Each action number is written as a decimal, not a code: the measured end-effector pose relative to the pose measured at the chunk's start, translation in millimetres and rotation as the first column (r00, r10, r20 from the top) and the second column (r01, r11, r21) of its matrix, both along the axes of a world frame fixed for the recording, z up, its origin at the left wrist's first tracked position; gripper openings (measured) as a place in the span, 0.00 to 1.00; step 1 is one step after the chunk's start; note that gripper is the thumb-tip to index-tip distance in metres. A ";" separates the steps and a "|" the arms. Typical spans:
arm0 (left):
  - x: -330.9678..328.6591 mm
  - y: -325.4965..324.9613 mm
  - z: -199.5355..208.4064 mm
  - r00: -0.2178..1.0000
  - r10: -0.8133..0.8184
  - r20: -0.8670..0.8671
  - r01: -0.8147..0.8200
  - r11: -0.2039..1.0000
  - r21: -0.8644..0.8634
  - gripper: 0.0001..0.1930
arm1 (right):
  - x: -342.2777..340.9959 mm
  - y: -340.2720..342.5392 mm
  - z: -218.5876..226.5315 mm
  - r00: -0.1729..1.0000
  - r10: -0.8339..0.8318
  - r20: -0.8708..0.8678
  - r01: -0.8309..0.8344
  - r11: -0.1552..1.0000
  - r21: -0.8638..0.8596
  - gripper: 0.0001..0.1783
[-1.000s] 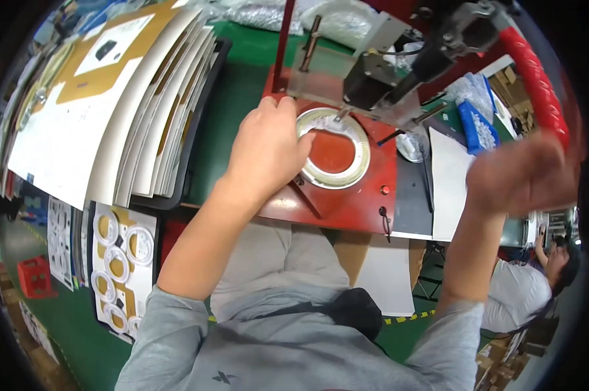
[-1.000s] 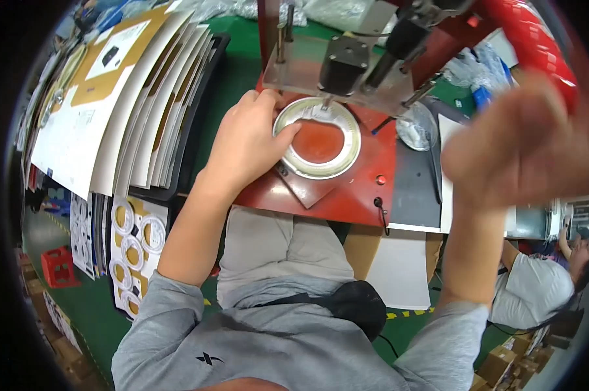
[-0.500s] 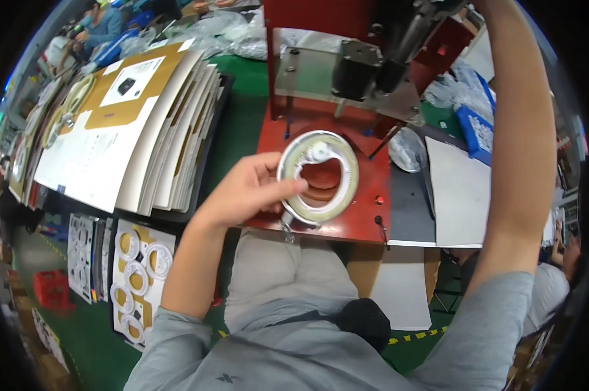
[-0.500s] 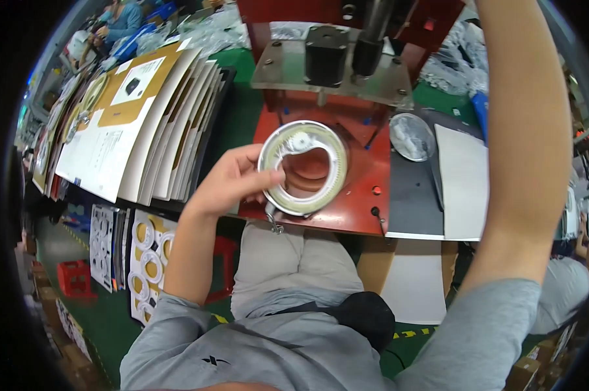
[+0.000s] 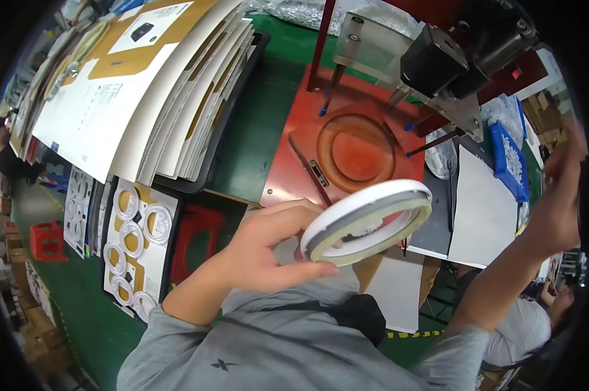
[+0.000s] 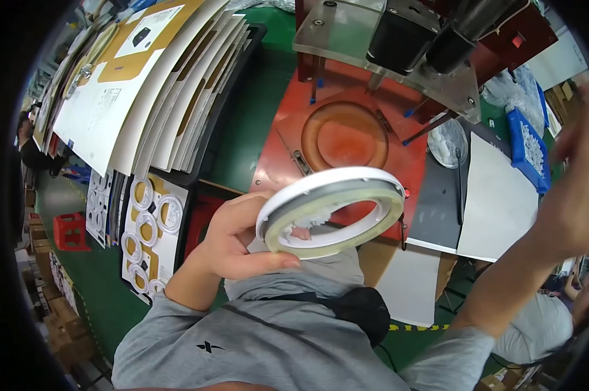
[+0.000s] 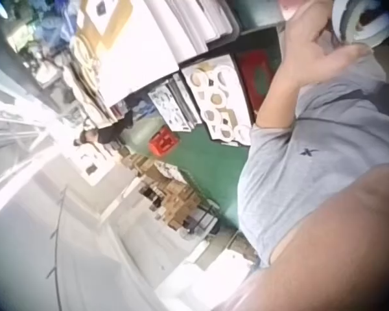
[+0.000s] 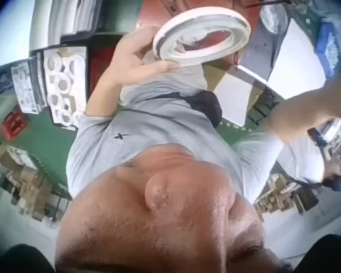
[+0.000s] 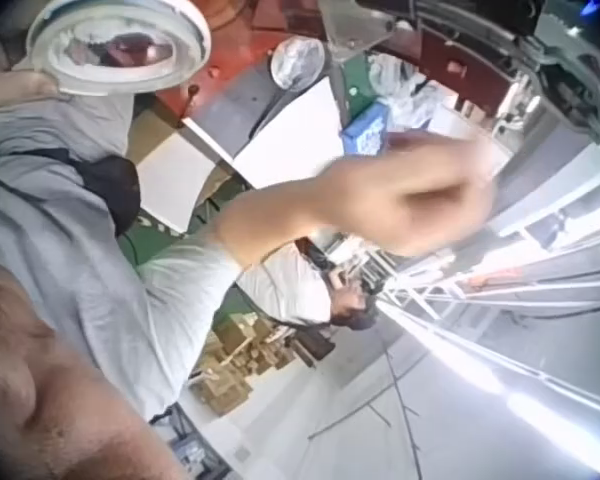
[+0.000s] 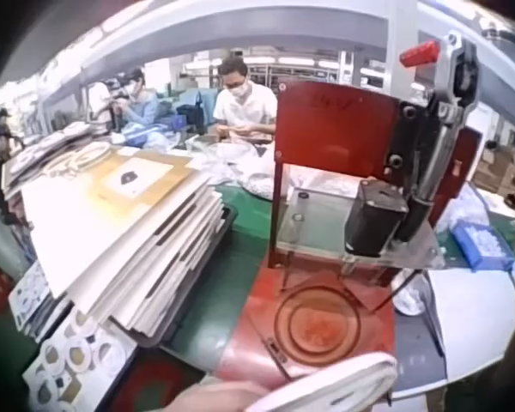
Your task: The person applies a grease-like substance to plastic rings with a brush, then uses a manual press machine to assemble parts.
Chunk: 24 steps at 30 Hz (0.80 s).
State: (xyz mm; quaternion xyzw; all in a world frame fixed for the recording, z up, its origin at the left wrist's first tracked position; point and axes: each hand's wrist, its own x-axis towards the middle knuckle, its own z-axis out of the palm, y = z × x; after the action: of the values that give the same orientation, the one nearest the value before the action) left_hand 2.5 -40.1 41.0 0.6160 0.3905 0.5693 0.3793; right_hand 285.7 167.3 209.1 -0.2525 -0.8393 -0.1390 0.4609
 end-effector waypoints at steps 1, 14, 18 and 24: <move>5.1 0.9 -5.5 1.000 -0.007 0.007 0.007 1.000 0.006 0.19 | 21.1 -17.9 -29.7 0.996 -0.053 -0.071 0.033 0.966 -0.255 0.17; 112.0 24.2 -52.1 0.881 -0.351 0.317 0.450 0.829 -0.333 0.07 | 101.4 -83.5 -172.1 0.678 -0.349 -0.647 -0.646 0.138 -0.751 0.24; 133.5 9.6 -82.2 0.771 -0.547 0.327 0.620 0.525 -0.583 0.17 | 168.6 -38.6 -172.3 0.236 -0.653 -0.720 -0.636 0.456 -0.622 0.20; 146.9 -17.9 -119.8 0.668 -0.580 0.466 0.684 0.232 -0.692 0.22 | 298.5 58.9 -237.8 0.121 -0.777 -0.618 -0.521 0.480 -0.705 0.19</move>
State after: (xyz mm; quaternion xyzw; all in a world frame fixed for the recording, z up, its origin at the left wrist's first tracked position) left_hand 149.3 -58.1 -78.8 0.4300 0.3040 0.1431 0.8380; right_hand 584.2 226.2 -28.7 -0.5569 -0.2091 0.4515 0.6650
